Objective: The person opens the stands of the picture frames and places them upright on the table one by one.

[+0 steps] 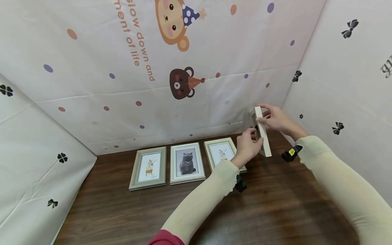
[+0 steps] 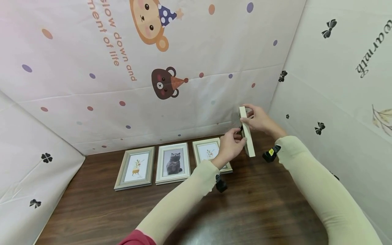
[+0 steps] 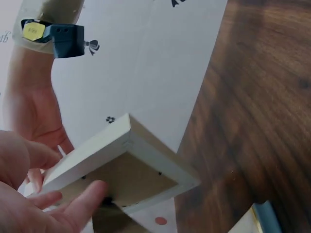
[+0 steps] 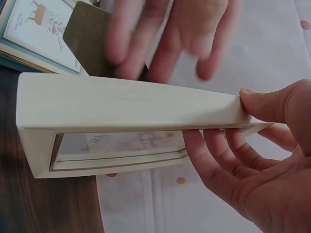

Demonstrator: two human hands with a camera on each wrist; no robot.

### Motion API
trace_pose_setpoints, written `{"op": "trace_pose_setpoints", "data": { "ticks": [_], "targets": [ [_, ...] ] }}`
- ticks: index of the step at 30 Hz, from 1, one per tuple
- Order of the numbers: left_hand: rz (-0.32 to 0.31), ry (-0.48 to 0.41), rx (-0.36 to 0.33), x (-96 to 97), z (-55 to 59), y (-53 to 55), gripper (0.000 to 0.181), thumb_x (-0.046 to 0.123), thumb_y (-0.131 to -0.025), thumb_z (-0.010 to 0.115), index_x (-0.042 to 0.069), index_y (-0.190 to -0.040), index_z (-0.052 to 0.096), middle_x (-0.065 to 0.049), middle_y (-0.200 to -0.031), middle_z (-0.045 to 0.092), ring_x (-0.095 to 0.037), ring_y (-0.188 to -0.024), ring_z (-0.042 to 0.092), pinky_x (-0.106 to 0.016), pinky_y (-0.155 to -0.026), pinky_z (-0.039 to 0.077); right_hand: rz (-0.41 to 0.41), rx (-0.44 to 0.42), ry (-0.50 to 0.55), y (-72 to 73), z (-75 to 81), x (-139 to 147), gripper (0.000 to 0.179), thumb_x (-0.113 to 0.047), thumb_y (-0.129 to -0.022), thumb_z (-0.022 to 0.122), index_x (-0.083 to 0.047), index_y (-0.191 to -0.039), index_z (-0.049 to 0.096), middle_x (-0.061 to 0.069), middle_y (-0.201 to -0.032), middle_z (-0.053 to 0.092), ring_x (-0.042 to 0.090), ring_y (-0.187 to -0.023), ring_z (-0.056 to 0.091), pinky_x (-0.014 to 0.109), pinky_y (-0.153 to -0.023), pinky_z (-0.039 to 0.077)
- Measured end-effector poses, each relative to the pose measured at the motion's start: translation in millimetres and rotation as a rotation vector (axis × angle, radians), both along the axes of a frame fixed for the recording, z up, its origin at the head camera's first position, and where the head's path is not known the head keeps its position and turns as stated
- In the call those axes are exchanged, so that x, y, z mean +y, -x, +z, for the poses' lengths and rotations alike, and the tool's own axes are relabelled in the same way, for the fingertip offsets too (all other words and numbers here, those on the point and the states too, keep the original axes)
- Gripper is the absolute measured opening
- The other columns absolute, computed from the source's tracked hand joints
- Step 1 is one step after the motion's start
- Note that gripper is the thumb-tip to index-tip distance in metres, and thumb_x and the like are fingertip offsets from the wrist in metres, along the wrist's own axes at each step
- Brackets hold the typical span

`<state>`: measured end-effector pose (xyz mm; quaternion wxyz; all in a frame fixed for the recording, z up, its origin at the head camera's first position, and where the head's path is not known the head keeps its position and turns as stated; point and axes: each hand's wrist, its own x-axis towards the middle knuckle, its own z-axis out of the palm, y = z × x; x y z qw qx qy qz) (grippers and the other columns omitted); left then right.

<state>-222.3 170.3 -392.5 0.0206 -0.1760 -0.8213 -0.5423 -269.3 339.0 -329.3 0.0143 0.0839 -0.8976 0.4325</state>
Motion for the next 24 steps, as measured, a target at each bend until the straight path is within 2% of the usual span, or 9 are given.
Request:
{"op": "trace_pose_setpoints", "data": {
  "ticks": [4, 8, 13, 17, 24],
  "targets": [
    [-0.023, 0.046, -0.074, 5.7, -6.7, -2.2, 0.068, 0.03, -0.094, 0.077, 0.011, -0.152, 0.047, -0.011, -0.129, 0.068, -0.013, -0.098, 0.072, -0.02, -0.07, 0.056, 0.0, 0.017, -0.02, -0.8, -1.6, -3, 0.063, -0.011, -0.102, 0.064, -0.002, -0.158, 0.034, 0.036, -0.124, 0.056, 0.04, -0.098, 0.064, 0.033, -0.062, 0.06],
    [-0.018, 0.037, -0.08, 10.1, -15.7, -0.7, 0.078, 0.033, -0.09, 0.082, 0.017, -0.155, 0.042, -0.008, -0.128, 0.067, -0.015, -0.105, 0.069, -0.021, -0.073, 0.056, 0.005, 0.039, -0.042, -2.2, -4.5, -6, 0.066, -0.011, -0.102, 0.064, 0.001, -0.158, 0.031, 0.037, -0.123, 0.055, 0.043, -0.097, 0.065, 0.032, -0.061, 0.06],
    [0.013, 0.005, -0.085, 14.7, -22.1, 2.3, 0.078, 0.029, -0.087, 0.085, 0.02, -0.153, 0.044, -0.002, -0.11, 0.069, -0.01, -0.092, 0.066, -0.022, -0.066, 0.053, -0.003, 0.046, -0.036, -4.0, -7.3, -10, 0.066, -0.01, -0.102, 0.064, 0.001, -0.158, 0.031, 0.036, -0.122, 0.055, 0.039, -0.091, 0.066, 0.032, -0.059, 0.06],
    [0.048, 0.002, -0.111, 17.0, -22.5, 3.5, 0.074, 0.023, -0.086, 0.086, 0.021, -0.15, 0.048, 0.0, -0.097, 0.067, -0.006, -0.075, 0.06, -0.022, -0.061, 0.052, -0.009, 0.042, -0.047, -4.2, -9.2, -12, 0.066, -0.01, -0.102, 0.064, 0.0, -0.159, 0.031, 0.035, -0.123, 0.055, 0.039, -0.091, 0.065, 0.033, -0.06, 0.06],
    [0.07, 0.0, -0.129, 17.6, -23.6, 3.2, 0.071, 0.019, -0.084, 0.088, 0.018, -0.145, 0.052, 0.0, -0.087, 0.067, -0.007, -0.072, 0.059, -0.023, -0.059, 0.052, -0.004, 0.044, -0.063, -6.1, -12.4, -13, 0.066, -0.009, -0.102, 0.064, 0.0, -0.159, 0.031, 0.036, -0.123, 0.055, 0.043, -0.095, 0.064, 0.034, -0.061, 0.06]
  ]
}}
